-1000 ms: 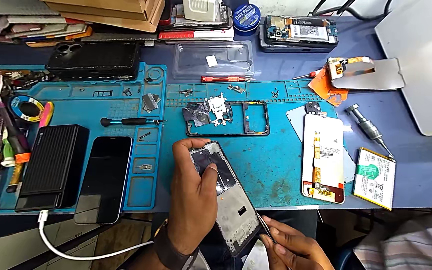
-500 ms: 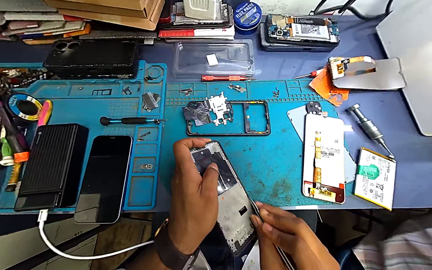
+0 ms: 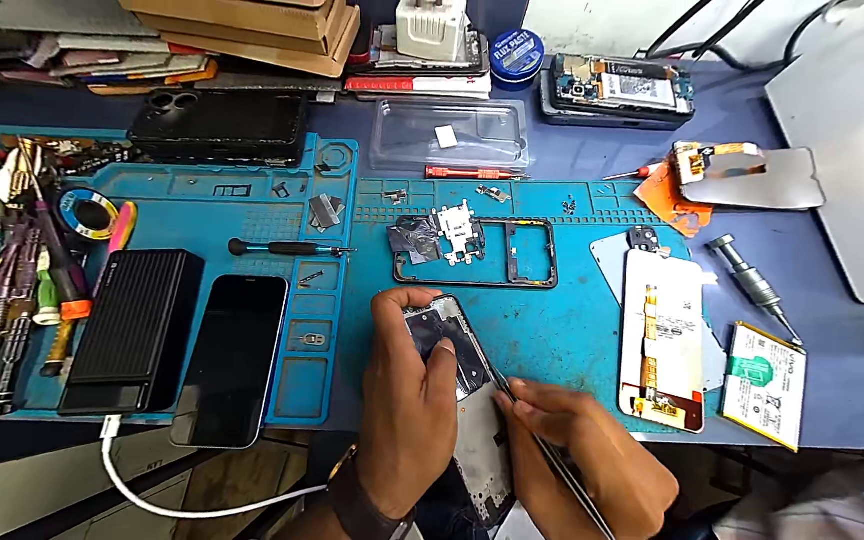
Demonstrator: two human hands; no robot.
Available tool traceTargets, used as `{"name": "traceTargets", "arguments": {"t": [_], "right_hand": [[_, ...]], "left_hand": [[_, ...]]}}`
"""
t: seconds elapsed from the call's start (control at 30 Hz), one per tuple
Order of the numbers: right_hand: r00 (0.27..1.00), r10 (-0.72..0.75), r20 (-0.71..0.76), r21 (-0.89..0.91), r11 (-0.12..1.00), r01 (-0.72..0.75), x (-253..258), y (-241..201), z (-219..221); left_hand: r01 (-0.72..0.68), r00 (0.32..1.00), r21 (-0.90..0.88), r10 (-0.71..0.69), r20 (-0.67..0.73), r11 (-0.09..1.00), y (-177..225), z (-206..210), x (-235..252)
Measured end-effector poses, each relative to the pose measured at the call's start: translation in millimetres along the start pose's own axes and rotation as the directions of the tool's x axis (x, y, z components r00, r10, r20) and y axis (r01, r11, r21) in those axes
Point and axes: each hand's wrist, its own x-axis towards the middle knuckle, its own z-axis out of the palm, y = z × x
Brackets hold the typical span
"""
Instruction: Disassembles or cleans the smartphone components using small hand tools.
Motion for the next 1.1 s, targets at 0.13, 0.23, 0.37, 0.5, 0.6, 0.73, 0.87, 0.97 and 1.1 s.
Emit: {"name": "traceTargets", "arguments": {"t": [0.13, 0.23, 0.37, 0.5, 0.6, 0.73, 0.87, 0.97, 1.1], "right_hand": [[1.000, -0.008, 0.008, 0.002, 1.000, 0.008, 1, 0, -2], [0.999, 0.001, 0.052, 0.018, 1.000, -0.002, -4, -1, -12], [0.997, -0.033, 0.067, 0.010, 0.999, 0.033, 14, 5, 3], [0.996, -0.041, 0.083, -0.013, 0.999, 0.042, 32, 8, 16], [0.997, -0.034, 0.075, -0.027, 0.999, 0.036, 24, 6, 7], [0.997, -0.027, 0.073, -0.027, 0.999, 0.029, 25, 5, 7], [0.992, -0.040, 0.120, -0.019, 0.999, 0.043, 47, 8, 26], [0.989, -0.058, 0.133, -0.020, 0.998, 0.061, 57, 9, 33], [0.994, -0.034, 0.101, 0.014, 0.999, 0.033, 57, 11, 35]], "left_hand": [[0.014, 1.000, 0.003, -0.014, -0.007, 1.000, -1, 2, -1], [0.020, 1.000, -0.001, -0.020, -0.004, 1.000, -1, 2, -1], [0.031, 0.999, -0.016, -0.030, 0.020, 0.999, -1, 2, -1], [0.028, 0.999, -0.029, -0.028, 0.016, 0.999, -1, 2, 0], [0.038, 0.999, -0.027, -0.037, 0.014, 0.999, 0, 3, 0], [0.027, 1.000, -0.016, -0.027, 0.008, 1.000, 0, 3, 0], [0.012, 1.000, -0.031, -0.012, 0.019, 0.999, -2, 3, 0], [0.014, 1.000, -0.035, -0.014, 0.019, 0.999, -3, 3, 1], [0.021, 0.999, -0.076, -0.018, 0.036, 0.997, -5, 1, 2]]}}
